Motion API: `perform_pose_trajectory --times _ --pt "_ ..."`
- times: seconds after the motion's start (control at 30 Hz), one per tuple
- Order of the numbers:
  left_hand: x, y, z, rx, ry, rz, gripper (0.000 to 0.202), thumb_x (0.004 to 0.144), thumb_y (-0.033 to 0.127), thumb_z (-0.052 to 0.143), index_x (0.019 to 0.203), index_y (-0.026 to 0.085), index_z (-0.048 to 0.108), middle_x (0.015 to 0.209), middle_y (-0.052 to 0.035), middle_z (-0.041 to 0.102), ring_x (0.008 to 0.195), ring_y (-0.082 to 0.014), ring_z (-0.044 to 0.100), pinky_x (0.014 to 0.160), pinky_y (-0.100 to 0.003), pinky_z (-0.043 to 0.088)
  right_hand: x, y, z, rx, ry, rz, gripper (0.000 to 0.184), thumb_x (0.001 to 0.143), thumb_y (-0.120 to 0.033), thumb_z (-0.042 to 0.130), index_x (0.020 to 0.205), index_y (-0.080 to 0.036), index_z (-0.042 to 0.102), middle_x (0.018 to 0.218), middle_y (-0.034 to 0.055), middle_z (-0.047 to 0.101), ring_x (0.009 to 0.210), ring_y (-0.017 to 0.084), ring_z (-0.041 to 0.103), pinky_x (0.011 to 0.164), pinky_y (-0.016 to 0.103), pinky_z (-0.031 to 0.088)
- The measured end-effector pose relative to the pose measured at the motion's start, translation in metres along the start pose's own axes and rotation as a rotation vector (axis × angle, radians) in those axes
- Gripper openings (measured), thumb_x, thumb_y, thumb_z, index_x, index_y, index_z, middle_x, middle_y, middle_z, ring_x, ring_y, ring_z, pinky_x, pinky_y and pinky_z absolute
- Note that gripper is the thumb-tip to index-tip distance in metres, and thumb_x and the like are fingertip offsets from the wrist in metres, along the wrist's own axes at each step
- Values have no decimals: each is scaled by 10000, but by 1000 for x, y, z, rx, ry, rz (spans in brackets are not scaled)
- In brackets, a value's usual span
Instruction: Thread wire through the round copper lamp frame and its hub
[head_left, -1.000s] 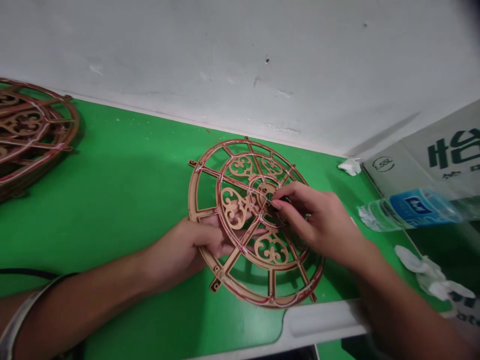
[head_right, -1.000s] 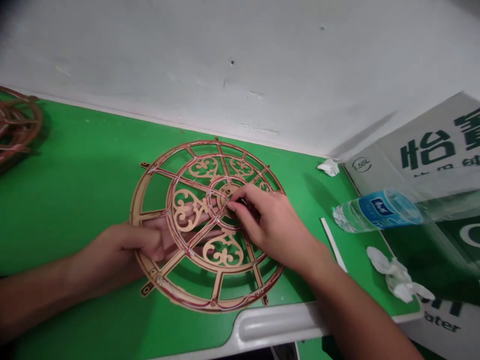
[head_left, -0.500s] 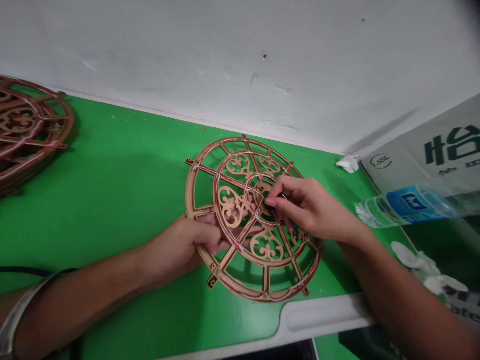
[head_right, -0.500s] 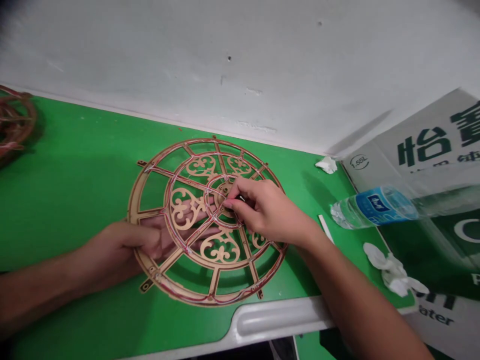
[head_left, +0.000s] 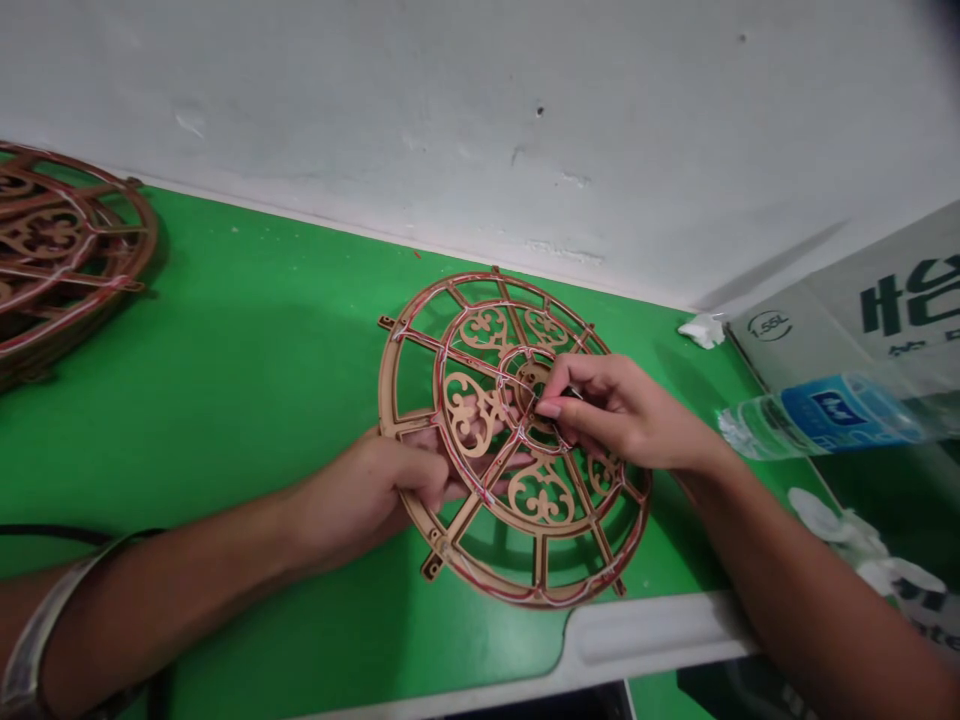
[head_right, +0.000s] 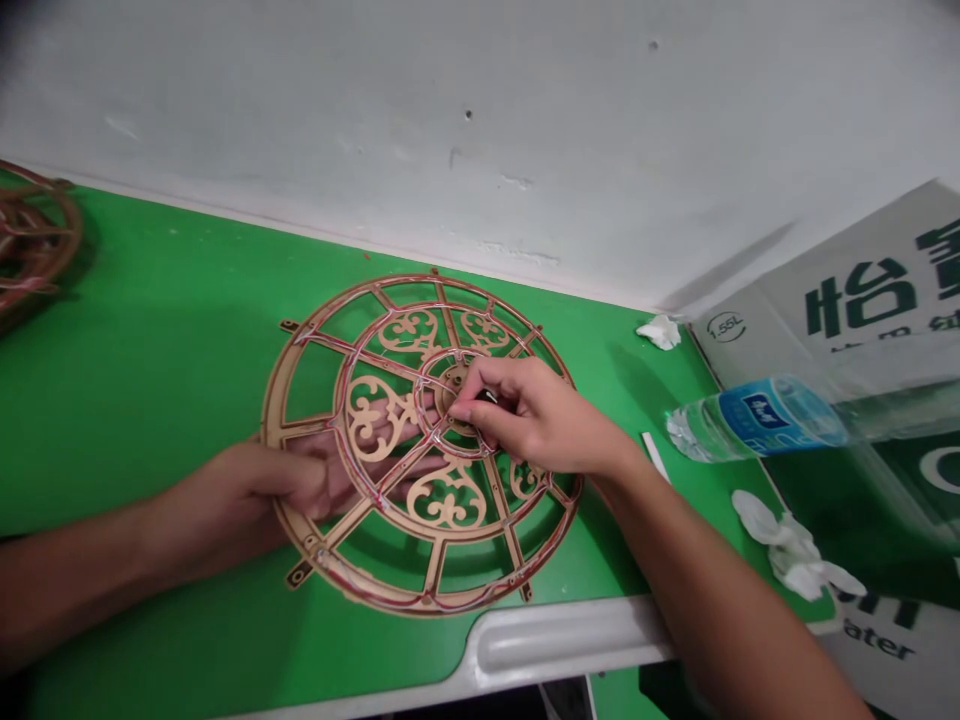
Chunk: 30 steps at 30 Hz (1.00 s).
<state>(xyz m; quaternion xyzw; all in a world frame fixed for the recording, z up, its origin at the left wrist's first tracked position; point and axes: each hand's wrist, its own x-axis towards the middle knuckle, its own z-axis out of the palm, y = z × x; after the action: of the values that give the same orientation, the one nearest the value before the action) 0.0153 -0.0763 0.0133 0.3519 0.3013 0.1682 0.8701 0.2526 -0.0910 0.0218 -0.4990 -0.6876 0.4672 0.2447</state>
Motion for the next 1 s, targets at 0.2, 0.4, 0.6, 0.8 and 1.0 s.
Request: perform_pose_trajectory --times 0.2,0.4,0.6,0.8,1.0 --pt "1 -2 -1 -1 -38 9 103 482 132 552 435 151 463 417 42 404 461 -39 425 543 -192 297 -7 -4 1 99 57 67 266 915 -372 683 813 -149 578 536 -50 536 401 38 434 357 147 296" --pt "0 2 2 26 -8 -32 96 481 138 552 437 149 467 420 41 408 442 -32 416 519 -183 266 -12 -2 -1 171 66 82 286 926 -381 671 800 -154 551 540 -48 549 390 35 436 353 141 295" --pt "-2 2 2 -1 15 -55 146 460 136 554 417 167 418 414 37 402 412 -45 394 461 -199 242 -11 -1 1 128 119 57 299 942 -388 647 792 -150 548 529 -52 519 402 32 404 365 151 273" --pt "-3 2 0 -7 -1 -65 151 483 134 537 439 176 399 426 34 406 444 -57 407 509 -206 287 -10 -2 5 73 132 51 316 948 -402 641 791 -142 558 551 -52 517 435 30 418 400 157 296" --pt "-1 2 2 -9 17 -79 184 476 138 540 437 178 365 417 40 387 454 -51 386 529 -206 268 -11 -2 5 59 136 41 307 952 -394 639 793 -140 571 561 -53 523 453 22 411 410 147 298"
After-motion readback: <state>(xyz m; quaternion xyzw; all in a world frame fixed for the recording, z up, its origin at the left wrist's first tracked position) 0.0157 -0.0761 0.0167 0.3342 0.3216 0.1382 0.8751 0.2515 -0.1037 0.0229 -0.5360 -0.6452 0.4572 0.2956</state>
